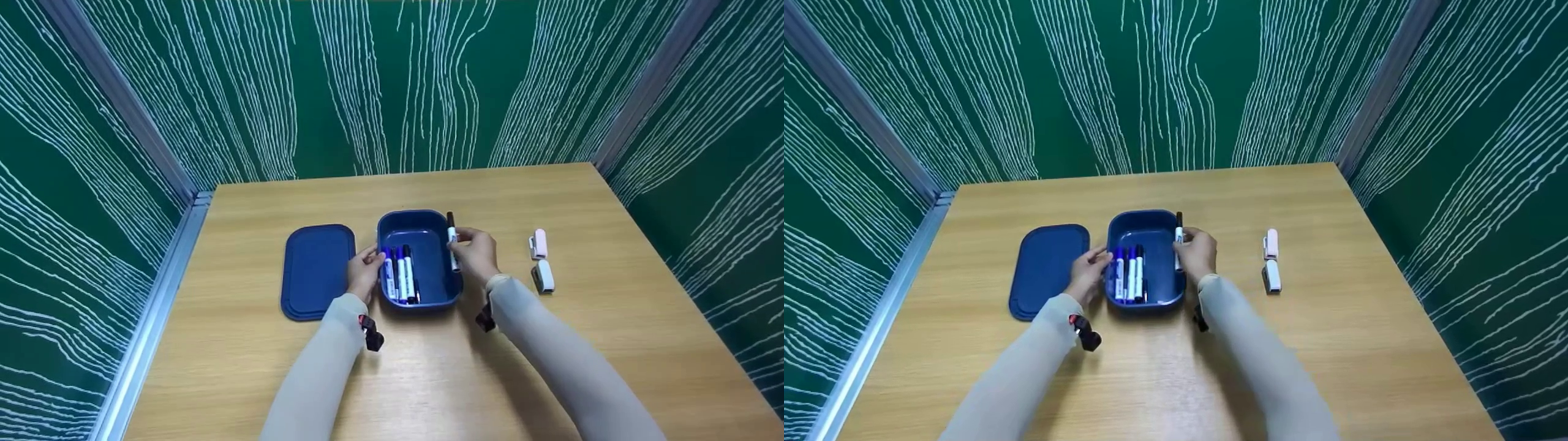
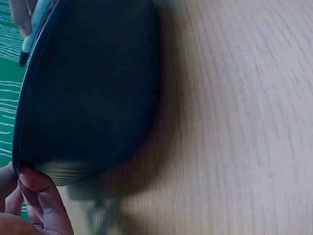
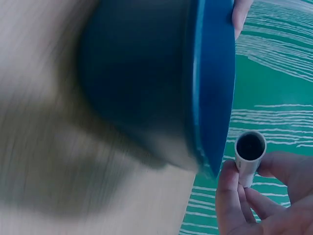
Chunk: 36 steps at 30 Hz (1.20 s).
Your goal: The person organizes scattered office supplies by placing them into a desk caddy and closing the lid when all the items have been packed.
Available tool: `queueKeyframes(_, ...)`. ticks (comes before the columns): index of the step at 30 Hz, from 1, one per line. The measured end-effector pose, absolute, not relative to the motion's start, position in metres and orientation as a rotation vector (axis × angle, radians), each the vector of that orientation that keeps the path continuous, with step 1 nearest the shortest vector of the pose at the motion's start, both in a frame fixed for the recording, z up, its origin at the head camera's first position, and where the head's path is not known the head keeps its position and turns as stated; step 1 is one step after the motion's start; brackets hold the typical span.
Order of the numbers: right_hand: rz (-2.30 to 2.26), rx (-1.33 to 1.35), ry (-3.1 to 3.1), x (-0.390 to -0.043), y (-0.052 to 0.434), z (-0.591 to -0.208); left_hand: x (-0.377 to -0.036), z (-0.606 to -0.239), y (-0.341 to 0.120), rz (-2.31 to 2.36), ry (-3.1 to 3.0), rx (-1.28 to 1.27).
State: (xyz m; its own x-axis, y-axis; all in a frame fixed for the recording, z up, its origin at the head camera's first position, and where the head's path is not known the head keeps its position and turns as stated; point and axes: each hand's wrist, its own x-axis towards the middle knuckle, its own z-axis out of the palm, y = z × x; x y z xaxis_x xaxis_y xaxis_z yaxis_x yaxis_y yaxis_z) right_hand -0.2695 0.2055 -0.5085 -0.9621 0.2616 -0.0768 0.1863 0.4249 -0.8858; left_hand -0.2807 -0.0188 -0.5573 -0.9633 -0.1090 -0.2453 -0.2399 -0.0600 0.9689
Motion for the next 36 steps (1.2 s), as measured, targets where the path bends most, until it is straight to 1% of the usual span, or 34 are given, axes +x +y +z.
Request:
queueKeyframes(9, 1.637, -0.322, -2.648, -0.267, 0.184, -0.517, -0.280, -0.556, -0.019, 2.175, 2.102, -0.389)
queueKeyframes(22, 1.338, -0.130, -2.801, -0.264, 0.153, -0.545, -0.279, -0.554, -0.020, 2.161, 2.125, -0.374)
queueKeyframes(27, 1.218, -0.122, -2.840, -0.265, 0.152, -0.553, -0.279, -0.554, -0.020, 2.167, 2.122, -0.367)
queueKeyframes(36, 1.220, -0.131, -2.835, -0.269, 0.149, -0.563, -0.279, -0.553, -0.022, 2.155, 2.113, -0.384)
